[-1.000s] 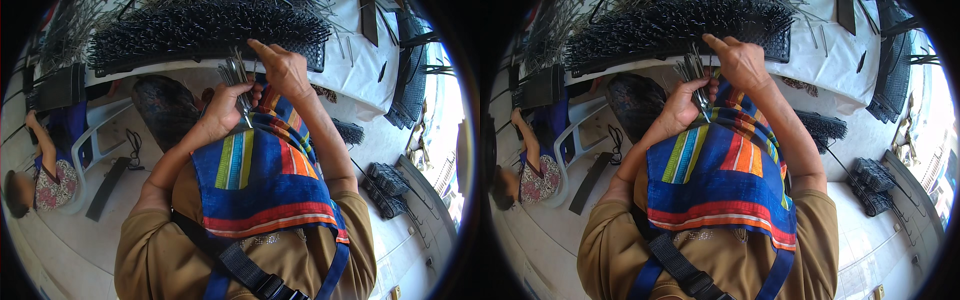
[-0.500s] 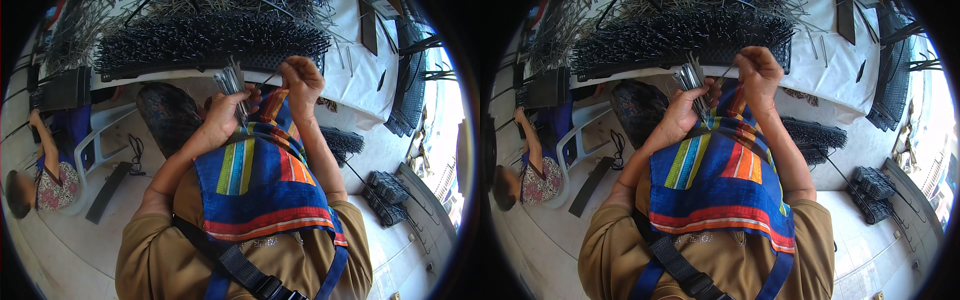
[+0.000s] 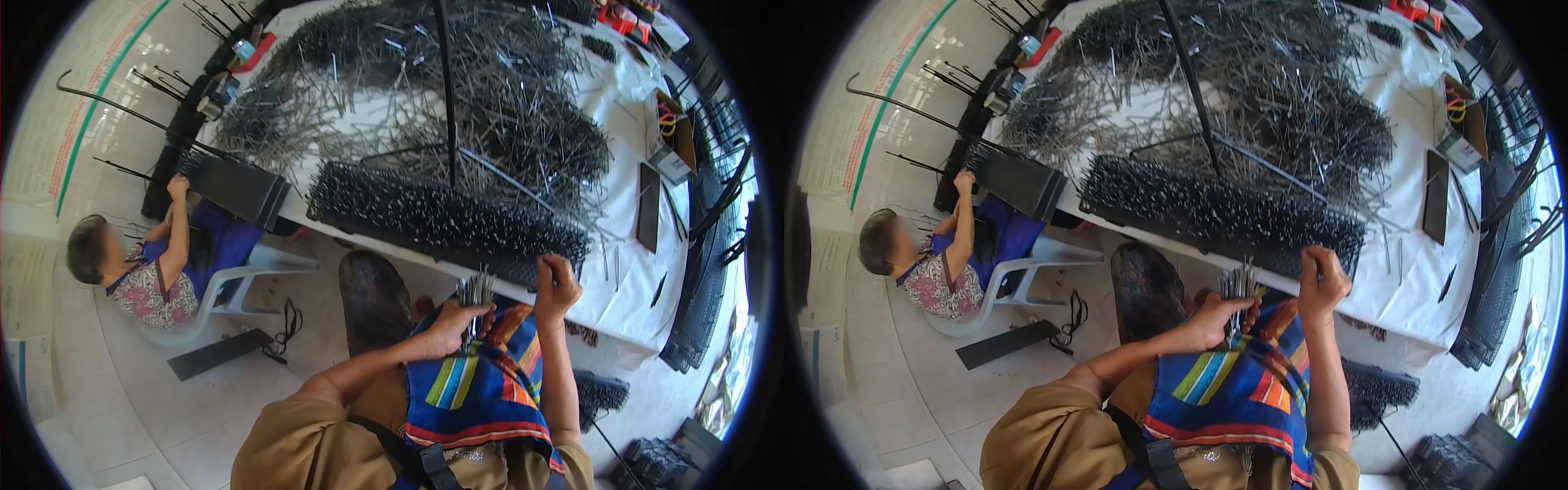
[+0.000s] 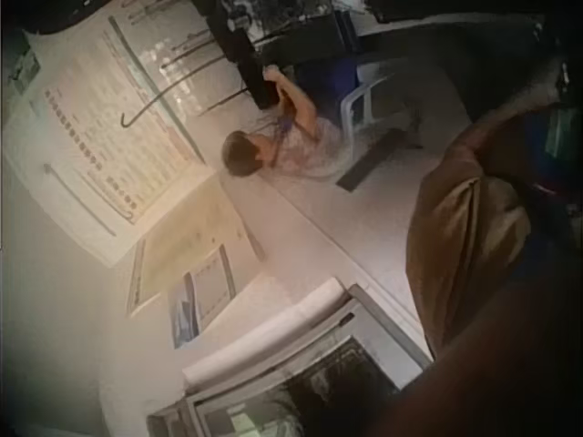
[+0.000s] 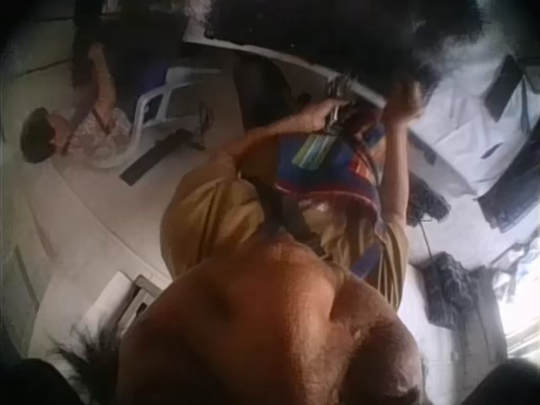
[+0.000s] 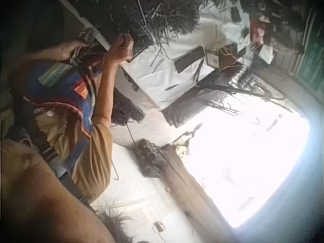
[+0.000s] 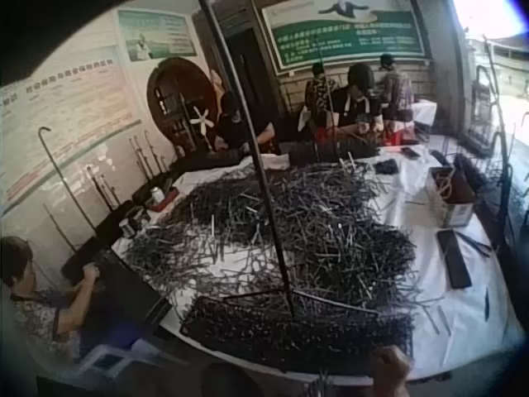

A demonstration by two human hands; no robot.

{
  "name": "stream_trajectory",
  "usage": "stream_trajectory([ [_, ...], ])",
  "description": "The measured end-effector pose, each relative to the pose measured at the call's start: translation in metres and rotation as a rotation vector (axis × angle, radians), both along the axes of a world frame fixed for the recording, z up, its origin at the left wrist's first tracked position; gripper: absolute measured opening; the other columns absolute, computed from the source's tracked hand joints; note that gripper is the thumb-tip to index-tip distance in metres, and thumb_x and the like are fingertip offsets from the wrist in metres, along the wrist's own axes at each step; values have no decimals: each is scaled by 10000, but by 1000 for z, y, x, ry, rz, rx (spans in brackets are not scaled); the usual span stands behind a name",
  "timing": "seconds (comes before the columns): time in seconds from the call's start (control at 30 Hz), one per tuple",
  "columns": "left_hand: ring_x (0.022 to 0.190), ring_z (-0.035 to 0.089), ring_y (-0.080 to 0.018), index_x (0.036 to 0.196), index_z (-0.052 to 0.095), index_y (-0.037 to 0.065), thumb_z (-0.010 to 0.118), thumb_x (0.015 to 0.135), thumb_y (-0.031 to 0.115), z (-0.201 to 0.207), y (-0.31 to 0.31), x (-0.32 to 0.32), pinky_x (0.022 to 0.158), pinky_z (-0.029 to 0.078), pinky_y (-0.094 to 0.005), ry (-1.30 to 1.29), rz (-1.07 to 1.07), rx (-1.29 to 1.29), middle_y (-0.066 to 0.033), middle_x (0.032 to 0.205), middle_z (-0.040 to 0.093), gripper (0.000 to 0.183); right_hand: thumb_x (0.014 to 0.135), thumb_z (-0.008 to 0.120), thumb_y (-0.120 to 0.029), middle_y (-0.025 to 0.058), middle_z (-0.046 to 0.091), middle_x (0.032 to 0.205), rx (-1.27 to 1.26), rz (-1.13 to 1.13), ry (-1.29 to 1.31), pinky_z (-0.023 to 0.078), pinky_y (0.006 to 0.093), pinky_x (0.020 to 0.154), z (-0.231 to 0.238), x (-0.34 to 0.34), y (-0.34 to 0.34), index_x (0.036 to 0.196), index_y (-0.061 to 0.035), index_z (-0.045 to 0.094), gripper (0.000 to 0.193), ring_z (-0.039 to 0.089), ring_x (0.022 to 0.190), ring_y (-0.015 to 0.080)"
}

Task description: Assembling metal brushes by manually inserting bundles of thin metal wires into a base.

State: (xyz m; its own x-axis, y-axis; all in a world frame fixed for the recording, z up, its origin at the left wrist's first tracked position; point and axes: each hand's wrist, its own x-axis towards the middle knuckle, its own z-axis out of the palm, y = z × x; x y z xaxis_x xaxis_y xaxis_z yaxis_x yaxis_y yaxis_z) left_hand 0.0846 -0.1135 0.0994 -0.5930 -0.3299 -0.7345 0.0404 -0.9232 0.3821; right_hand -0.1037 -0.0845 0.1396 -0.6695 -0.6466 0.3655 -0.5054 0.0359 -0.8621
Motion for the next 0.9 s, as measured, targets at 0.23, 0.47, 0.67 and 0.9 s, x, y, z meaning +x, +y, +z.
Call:
stream_trajectory([
  [0.23, 655, 632, -196, 1048, 638, -15, 598, 864, 62, 2, 2, 12, 588, 515, -306, 31, 63, -40, -126, 805, 666, 204, 783, 642, 58, 74, 621, 718, -10, 55, -41, 426, 232, 506, -1, 9, -6, 811, 4, 631, 62, 556, 539, 108],
  [0.47, 722, 677, -241, 970, 620, -48, 599, 827, -15, -5, 15, 16, 632, 559, -329, 26, -62, 0, -172, 849, 677, 148, 760, 657, 39, 130, 634, 753, 35, 97, 129, 482, 301, 603, 7, 9, -10, 825, 5, 646, 73, 633, 654, 246],
  [0.67, 676, 671, -226, 924, 622, -57, 670, 791, -22, -19, 20, 16, 594, 554, -319, -8, -47, -36, -164, 809, 677, 145, 787, 648, -50, 121, 637, 764, 207, 53, 247, 480, 328, 603, 16, 10, -22, 820, -38, 665, 40, 637, 667, 288],
  [0.9, 650, 666, -216, 923, 624, -37, 678, 801, -12, -14, 17, 15, 566, 547, -319, 2, 31, 22, -154, 786, 677, 136, 768, 657, -57, 110, 625, 741, 204, 141, 313, 477, 359, 577, 18, 5, -18, 802, -50, 662, 35, 622, 648, 314],
])
